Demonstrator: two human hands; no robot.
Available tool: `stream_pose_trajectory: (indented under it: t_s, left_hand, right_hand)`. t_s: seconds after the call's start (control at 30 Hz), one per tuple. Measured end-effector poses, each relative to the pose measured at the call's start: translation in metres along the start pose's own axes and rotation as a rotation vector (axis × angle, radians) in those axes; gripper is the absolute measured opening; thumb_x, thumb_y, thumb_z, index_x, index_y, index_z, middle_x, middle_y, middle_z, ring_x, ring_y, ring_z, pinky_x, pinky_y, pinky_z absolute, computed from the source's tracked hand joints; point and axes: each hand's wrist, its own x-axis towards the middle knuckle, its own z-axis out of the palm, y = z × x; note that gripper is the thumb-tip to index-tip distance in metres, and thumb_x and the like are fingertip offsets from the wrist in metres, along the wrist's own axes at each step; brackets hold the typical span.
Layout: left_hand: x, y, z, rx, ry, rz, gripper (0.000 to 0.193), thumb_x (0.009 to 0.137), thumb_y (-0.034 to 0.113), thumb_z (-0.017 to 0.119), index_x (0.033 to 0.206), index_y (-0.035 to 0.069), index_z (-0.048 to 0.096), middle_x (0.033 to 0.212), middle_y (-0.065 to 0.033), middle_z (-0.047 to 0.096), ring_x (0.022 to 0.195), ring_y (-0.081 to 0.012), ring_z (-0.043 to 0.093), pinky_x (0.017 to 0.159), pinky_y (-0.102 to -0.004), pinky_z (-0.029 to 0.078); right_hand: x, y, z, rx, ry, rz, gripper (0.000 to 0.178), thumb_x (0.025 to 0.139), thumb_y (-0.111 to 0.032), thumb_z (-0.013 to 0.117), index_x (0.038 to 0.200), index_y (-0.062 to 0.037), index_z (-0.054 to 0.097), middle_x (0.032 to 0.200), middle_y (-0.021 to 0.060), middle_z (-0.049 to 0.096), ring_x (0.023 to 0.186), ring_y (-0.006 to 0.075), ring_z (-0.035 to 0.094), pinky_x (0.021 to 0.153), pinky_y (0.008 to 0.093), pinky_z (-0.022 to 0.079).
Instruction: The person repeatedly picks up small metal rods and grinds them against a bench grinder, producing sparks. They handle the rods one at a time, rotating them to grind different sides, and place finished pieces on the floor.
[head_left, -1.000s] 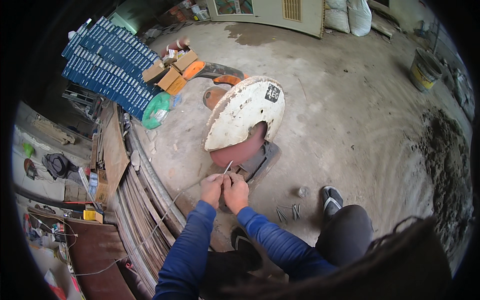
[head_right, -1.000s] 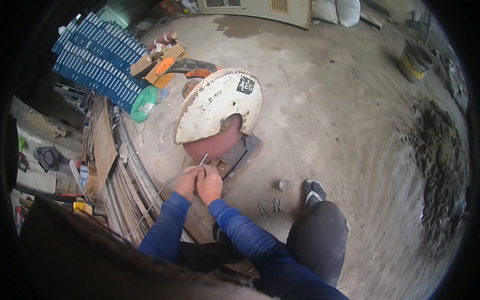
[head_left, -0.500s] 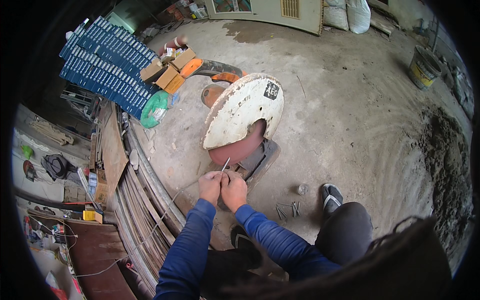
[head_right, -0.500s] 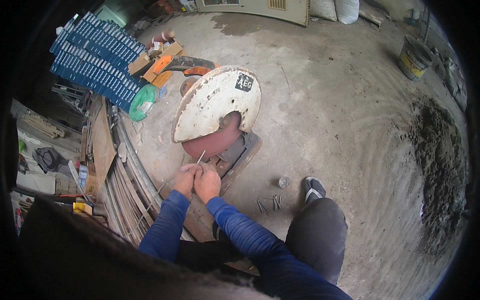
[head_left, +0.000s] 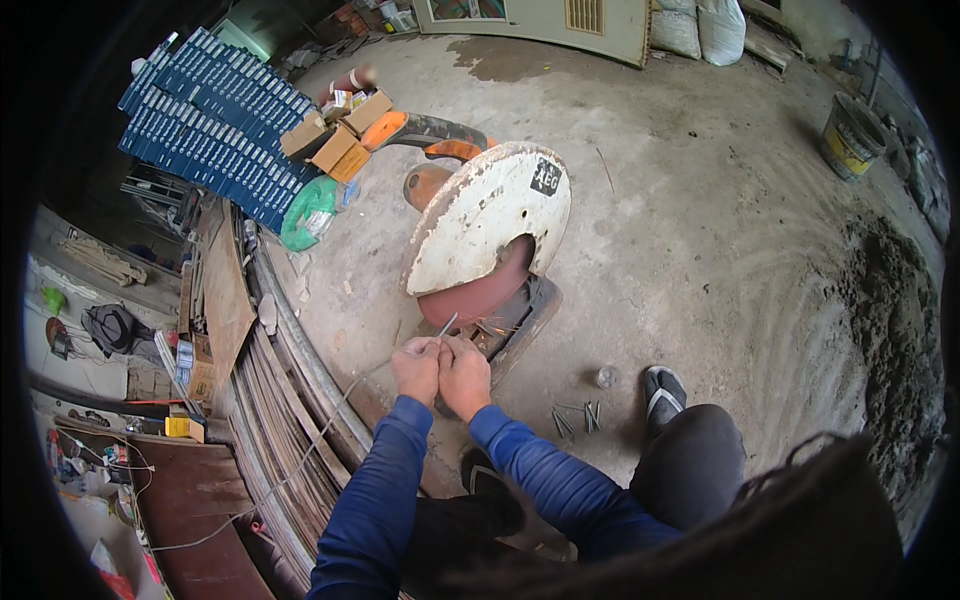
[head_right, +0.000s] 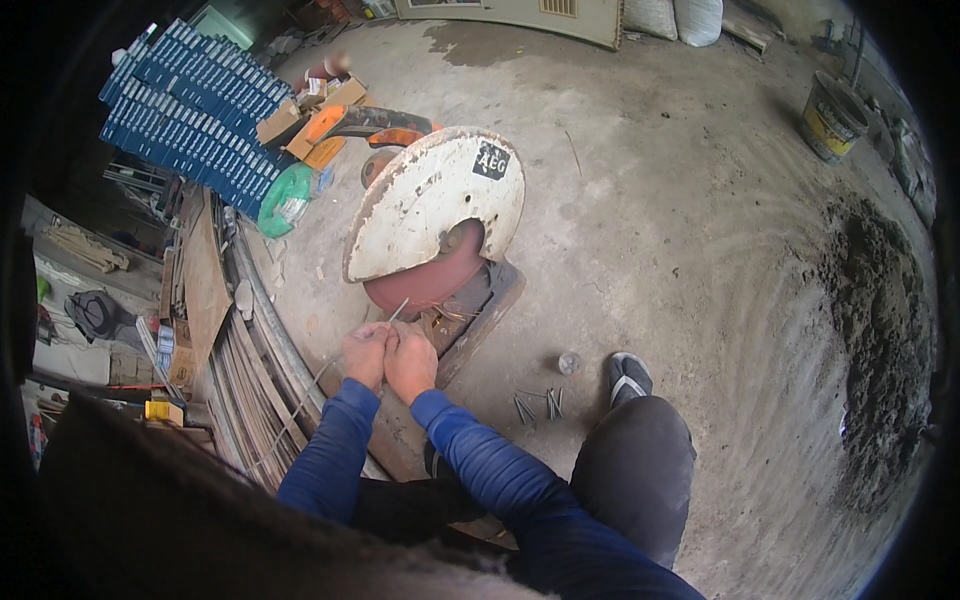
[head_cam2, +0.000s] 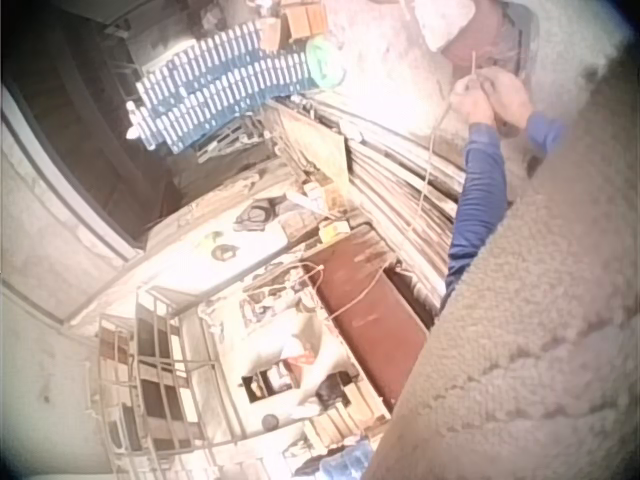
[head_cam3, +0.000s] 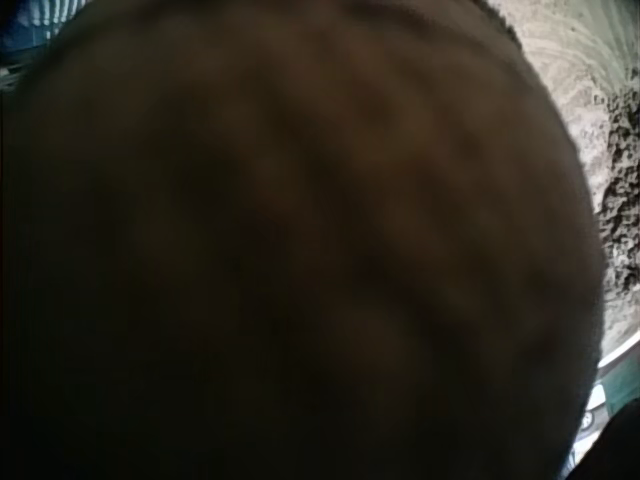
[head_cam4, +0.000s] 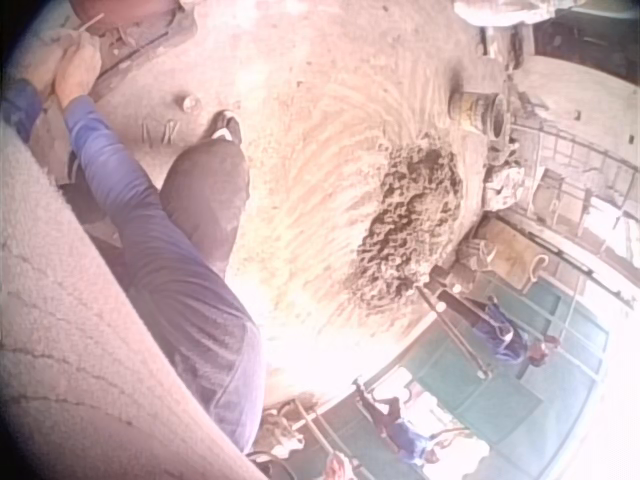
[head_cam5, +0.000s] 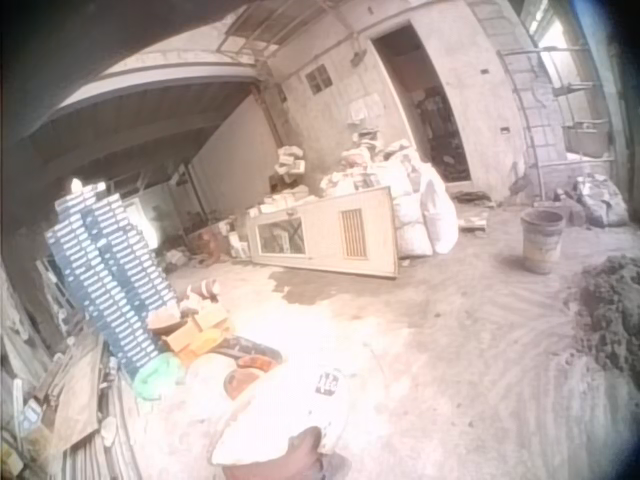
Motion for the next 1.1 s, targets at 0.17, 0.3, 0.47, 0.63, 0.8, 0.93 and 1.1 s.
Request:
stream_pose_trajectory:
  t_s: [0.17,0.3,0.47,0.63,0.8,0.93,1.1]
  left_hand:
    - [-0.001,-0.002,0.0,0.006,0.011,0.033,0.013,0.092,0.002,0.059,0.095,-0.007,0.068,0.085,-0.0079,0.069,0.075,-0.0124,0.063,0.067,-0.0255,0.052]
    - [-0.003,-0.005,0.0,-0.005,0.035,0.038,0.012,0.092,0.003,0.06,0.095,-0.006,0.068,0.085,-0.0073,0.069,0.075,-0.0119,0.063,0.067,-0.0249,0.052]
    - [-0.001,-0.008,0.002,-0.024,0.049,0.047,0.012,0.092,0.003,0.06,0.095,-0.006,0.068,0.085,-0.0071,0.069,0.074,-0.0114,0.063,0.067,-0.0244,0.052]
    - [0.0,-0.007,0.002,-0.038,0.051,0.039,0.013,0.092,0.004,0.061,0.096,-0.006,0.069,0.085,-0.007,0.069,0.075,-0.0107,0.063,0.067,-0.024,0.052]
    - [-0.001,-0.006,0.002,0.006,0.05,0.06,0.013,0.092,0.004,0.061,0.096,-0.006,0.069,0.085,-0.0069,0.069,0.074,-0.0104,0.063,0.067,-0.0236,0.052]
    - [0.0,-0.005,0.003,0.074,0.065,0.091,0.013,0.092,0.004,0.061,0.096,-0.006,0.069,0.086,-0.0071,0.069,0.074,-0.0106,0.063,0.066,-0.0238,0.052]
    - [0.002,-0.007,0.004,0.04,0.065,0.094,0.012,0.092,0.003,0.062,0.096,-0.006,0.068,0.085,-0.0072,0.069,0.074,-0.0106,0.063,0.066,-0.0241,0.052]
  right_hand:
    - [0.0,0.006,0.002,0.013,-0.015,-0.038,0.025,0.094,-0.017,0.052,0.101,-0.0007,0.069,0.099,0.0218,0.067,0.093,0.0404,0.064,0.082,0.0467,0.051]
    - [0.001,0.01,0.002,0.01,-0.036,-0.063,0.025,0.093,-0.017,0.052,0.102,-0.0004,0.069,0.099,0.0221,0.067,0.093,0.0404,0.063,0.082,0.0468,0.05]
    - [0.003,0.01,0.0,0.018,-0.065,-0.066,0.025,0.093,-0.016,0.053,0.103,0.0004,0.069,0.099,0.0223,0.066,0.094,0.0403,0.063,0.083,0.0467,0.05]
    - [0.004,0.009,-0.002,0.032,-0.079,-0.072,0.025,0.092,-0.015,0.053,0.104,0.0015,0.068,0.099,0.0222,0.066,0.094,0.0403,0.063,0.083,0.0467,0.05]
    - [0.005,0.01,-0.001,0.039,-0.089,-0.062,0.026,0.092,-0.015,0.053,0.105,0.0017,0.068,0.1,0.0226,0.065,0.094,0.0406,0.063,0.083,0.0469,0.05]
    - [0.007,0.013,-0.001,0.027,-0.084,-0.066,0.026,0.092,-0.015,0.053,0.105,0.0017,0.068,0.099,0.023,0.065,0.094,0.0411,0.063,0.083,0.0473,0.05]
    - [0.008,0.015,-0.001,0.056,-0.098,-0.076,0.026,0.091,-0.014,0.053,0.106,0.001,0.068,0.1,0.0233,0.065,0.094,0.0414,0.063,0.083,0.0477,0.049]
